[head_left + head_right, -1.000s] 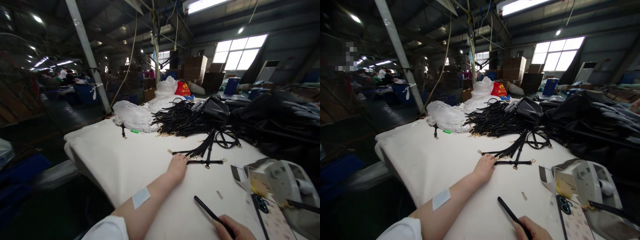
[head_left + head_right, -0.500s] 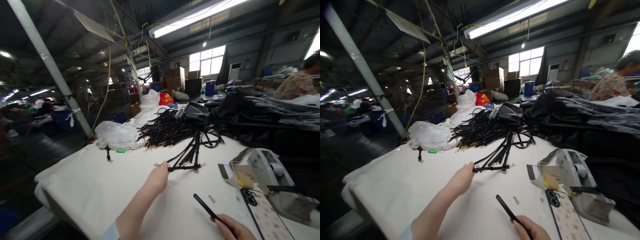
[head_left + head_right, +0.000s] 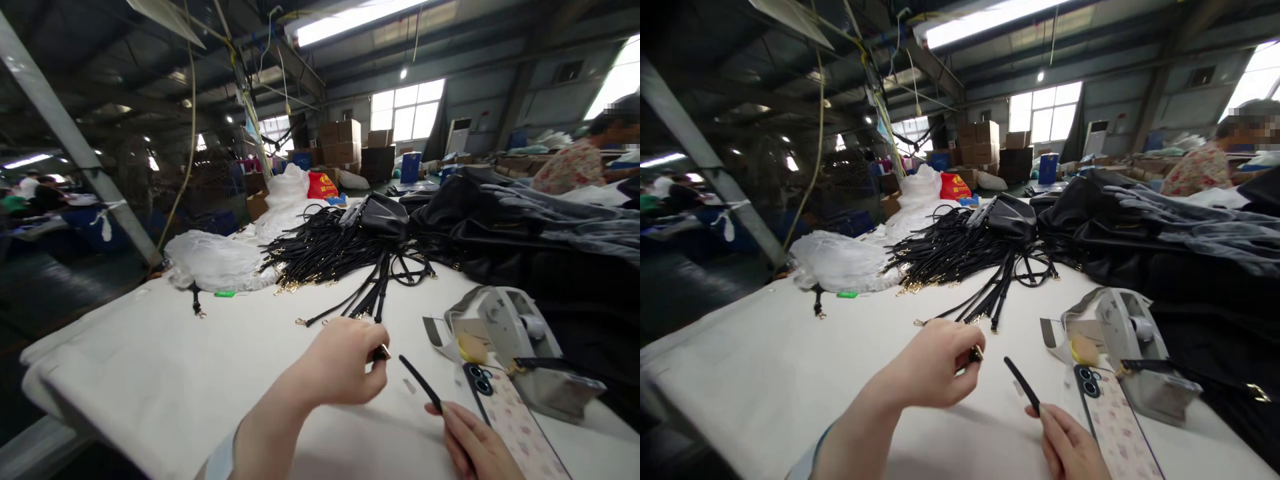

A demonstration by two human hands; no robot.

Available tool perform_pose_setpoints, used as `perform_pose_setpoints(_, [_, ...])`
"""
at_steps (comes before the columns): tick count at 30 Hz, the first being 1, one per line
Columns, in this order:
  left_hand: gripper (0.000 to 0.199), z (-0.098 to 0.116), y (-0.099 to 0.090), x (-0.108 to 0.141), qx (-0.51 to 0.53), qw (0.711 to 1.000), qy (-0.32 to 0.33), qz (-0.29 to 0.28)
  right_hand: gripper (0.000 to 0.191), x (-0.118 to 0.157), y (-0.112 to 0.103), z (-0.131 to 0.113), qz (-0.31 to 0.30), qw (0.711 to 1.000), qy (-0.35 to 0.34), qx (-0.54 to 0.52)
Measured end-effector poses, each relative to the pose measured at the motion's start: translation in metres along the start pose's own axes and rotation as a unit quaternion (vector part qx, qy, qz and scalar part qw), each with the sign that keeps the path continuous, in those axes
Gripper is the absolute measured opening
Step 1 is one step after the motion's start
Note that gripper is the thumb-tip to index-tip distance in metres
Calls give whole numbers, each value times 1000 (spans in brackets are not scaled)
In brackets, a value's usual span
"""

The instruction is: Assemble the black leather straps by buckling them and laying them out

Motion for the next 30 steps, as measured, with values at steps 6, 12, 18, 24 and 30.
perform_pose_setpoints(6, [12,-48,129,0,256,935,-166,-180,58,14,-1,-14,-3,996,37,-77])
perform_pose_setpoints(12, [16,-50,155,17,417,826,-314,-211,58,18,-2,-17,14,995,47,-90])
perform_pose_setpoints(18, [27,-21,138,16,681,600,-369,-199,58,16,-2,-16,0,997,21,-73])
perform_pose_setpoints(24, [39,-1,146,25,704,563,-368,-229,60,17,-2,-19,-2,999,0,-46])
perform_pose_setpoints(30, [34,-17,153,23,602,675,-396,-158,59,20,-5,-25,12,998,6,-63])
Point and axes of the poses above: each hand's wrist, its own x-axis away from the middle knuckle, its own y-axis out of the palm, z = x × y, the point moved 10 cm from there along -x, towards the middle knuckle, and after that the axes turned 13 degrees about z, right-handed, at the moved point
